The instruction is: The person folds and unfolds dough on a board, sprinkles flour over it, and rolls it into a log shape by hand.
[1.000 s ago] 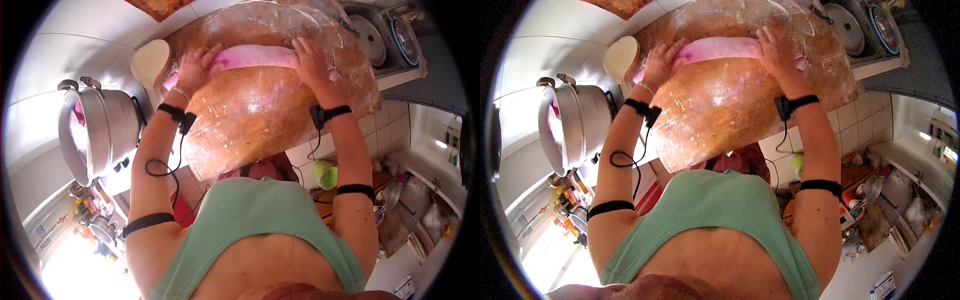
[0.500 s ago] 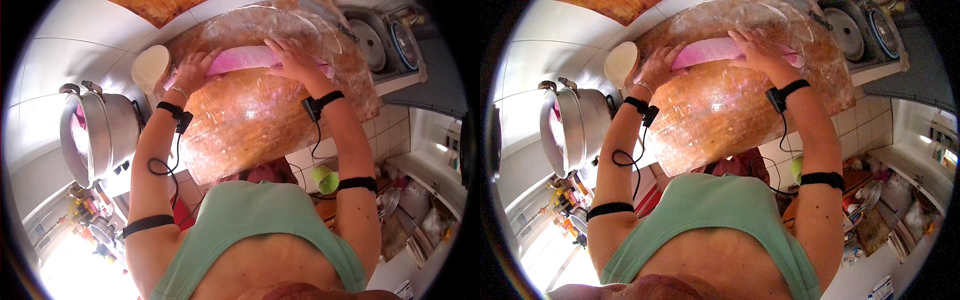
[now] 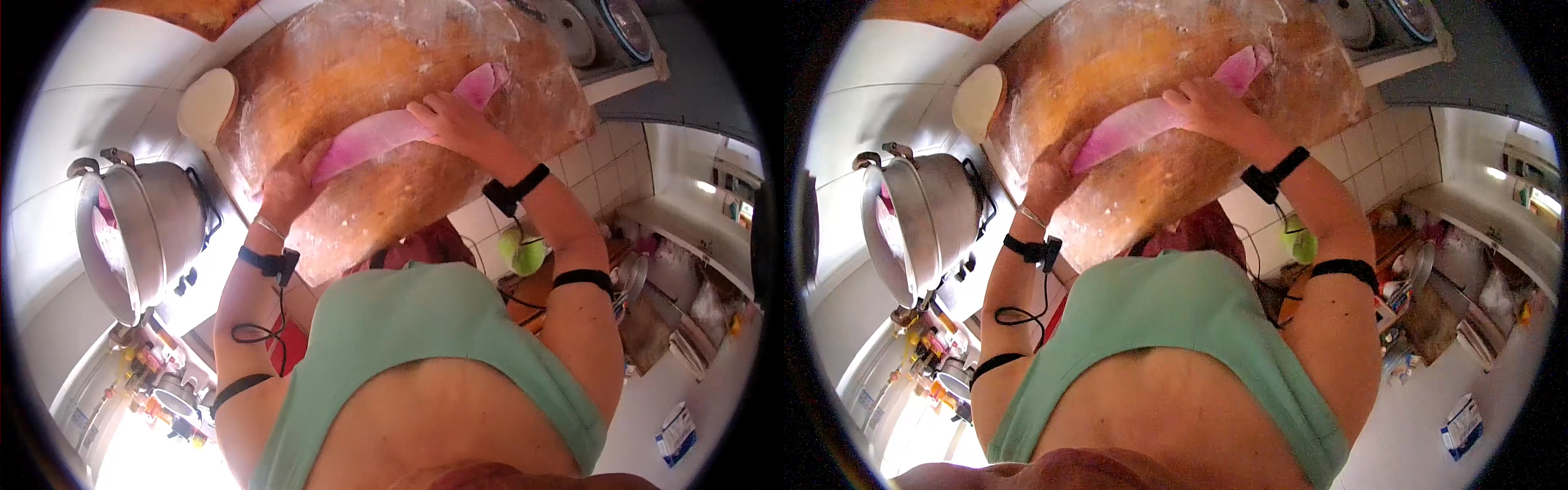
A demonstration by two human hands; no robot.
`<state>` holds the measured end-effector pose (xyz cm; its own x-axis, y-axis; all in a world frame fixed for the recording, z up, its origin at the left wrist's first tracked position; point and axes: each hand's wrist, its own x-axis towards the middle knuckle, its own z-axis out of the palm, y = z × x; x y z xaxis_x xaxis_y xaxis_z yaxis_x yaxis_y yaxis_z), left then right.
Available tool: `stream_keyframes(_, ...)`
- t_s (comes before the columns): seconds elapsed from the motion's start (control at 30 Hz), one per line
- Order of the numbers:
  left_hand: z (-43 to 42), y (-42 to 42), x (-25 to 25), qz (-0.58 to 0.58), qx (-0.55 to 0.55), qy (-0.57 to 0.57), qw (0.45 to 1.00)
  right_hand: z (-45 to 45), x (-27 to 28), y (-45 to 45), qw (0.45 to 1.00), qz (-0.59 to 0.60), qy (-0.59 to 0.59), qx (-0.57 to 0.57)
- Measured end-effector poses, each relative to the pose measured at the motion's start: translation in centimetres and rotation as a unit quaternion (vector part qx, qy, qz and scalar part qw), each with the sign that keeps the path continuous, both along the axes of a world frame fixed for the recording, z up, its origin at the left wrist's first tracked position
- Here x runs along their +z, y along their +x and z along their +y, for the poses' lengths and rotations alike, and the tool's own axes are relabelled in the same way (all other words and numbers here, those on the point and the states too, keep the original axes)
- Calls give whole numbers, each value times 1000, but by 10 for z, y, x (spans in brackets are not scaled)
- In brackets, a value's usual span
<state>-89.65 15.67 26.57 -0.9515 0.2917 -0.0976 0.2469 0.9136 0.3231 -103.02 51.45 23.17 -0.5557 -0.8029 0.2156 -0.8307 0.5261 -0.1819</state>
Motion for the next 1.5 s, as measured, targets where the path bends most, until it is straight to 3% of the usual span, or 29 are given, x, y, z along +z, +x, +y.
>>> stream_keyframes(0.1,7,38,2,-53,1,-7,999,9,10,36,999,2,14,30)
stream_keyframes(0.17,10,56,1,49,-1,-12,999,6,24,55,996,-68,44,21)
stream_keyframes(0.27,32,55,14,61,11,-35,997,-16,37,73,999,-14,6,39)
stream_keyframes(0.3,44,54,15,47,-1,3,999,-26,37,78,999,-11,6,41)
stream_keyframes(0.43,83,35,-20,121,-20,59,991,-69,9,86,999,-12,-27,46)
stream_keyframes(0.5,92,29,-45,122,34,-71,989,-72,-2,87,999,-39,-13,34)
stream_keyframes(0.57,86,29,-47,119,25,-88,989,-70,-6,81,998,-69,14,-1)
stream_keyframes(0.8,75,38,-38,119,21,-86,989,17,0,44,995,-71,61,32)
stream_keyframes(0.87,72,36,-42,142,17,-77,987,44,-7,33,996,-19,25,80)
stream_keyframes(0.97,75,37,-35,88,28,-91,992,73,-10,19,995,49,9,83)
stream_keyframes(1.1,79,38,-28,78,42,-93,992,110,-9,-4,993,22,56,100)
stream_keyframes(1.17,81,38,-26,77,58,-84,992,126,-8,-8,998,-4,62,28)
stream_keyframes(1.27,83,38,-24,51,73,-61,994,141,-11,-25,996,-29,81,24)
stream_keyframes(1.4,102,35,-10,-9,113,-121,986,147,-10,-38,993,-23,112,15)
stream_keyframes(1.5,119,33,-22,68,110,-74,989,145,-9,-39,994,3,99,49)
